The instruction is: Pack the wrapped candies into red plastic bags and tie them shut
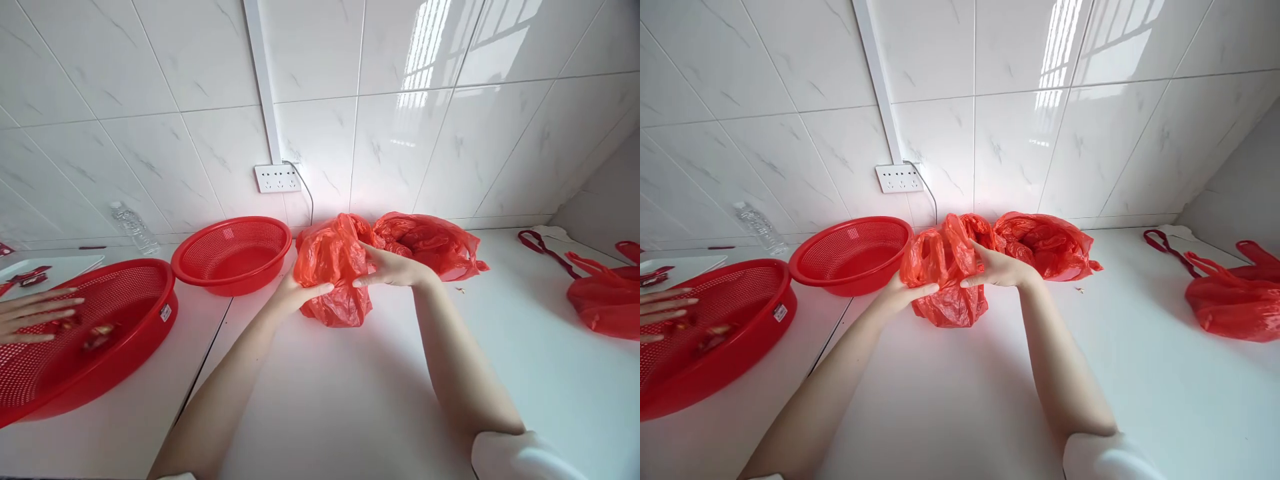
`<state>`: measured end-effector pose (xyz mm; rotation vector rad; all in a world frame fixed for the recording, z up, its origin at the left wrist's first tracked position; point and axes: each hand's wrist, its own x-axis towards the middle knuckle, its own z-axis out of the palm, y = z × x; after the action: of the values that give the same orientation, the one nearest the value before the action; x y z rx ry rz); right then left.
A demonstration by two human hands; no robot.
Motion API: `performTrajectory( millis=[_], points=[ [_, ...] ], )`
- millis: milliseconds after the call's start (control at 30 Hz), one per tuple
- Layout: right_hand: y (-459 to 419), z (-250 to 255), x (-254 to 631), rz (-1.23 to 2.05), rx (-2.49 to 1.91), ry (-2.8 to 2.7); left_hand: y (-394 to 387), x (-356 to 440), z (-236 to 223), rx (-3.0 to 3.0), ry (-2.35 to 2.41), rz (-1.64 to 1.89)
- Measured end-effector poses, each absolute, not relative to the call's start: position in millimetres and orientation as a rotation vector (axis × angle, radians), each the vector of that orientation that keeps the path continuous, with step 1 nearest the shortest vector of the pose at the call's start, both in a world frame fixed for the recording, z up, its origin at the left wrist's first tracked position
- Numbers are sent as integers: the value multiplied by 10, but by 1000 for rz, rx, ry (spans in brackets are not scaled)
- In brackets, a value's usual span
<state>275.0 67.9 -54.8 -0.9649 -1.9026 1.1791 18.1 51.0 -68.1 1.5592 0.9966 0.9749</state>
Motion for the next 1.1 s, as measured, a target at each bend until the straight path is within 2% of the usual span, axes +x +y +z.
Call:
performTrajectory(
  millis=[133,267,467,633,700,867,933,1100],
  points=[
    [708,-545,2631,1170,-968,-1932,472,35,-523,1512,1013,925],
    [672,-499,2572,1139,-833,-1710,449,-143,-400,1534,906,1052],
    [672,-499,2519,1006,-1066,-1608,453,-234,-367,1128,576,1198],
    [572,-454,2388,946,-831,-1618,436,-187,-341,1121,585,1028],
    [490,-438,2270,851,-671,-1696,393,-128,-344,1285,656,907],
    [307,-430,1966,355,-479,-2013,203,77,-375,1784,796,730],
    [278,-420,1925,413,-483,-2108,143,133,-382,1767,888,693],
    [348,-409,2057,965,-638,-2089,126,136,-329,1493,1003,797]
  ],
)
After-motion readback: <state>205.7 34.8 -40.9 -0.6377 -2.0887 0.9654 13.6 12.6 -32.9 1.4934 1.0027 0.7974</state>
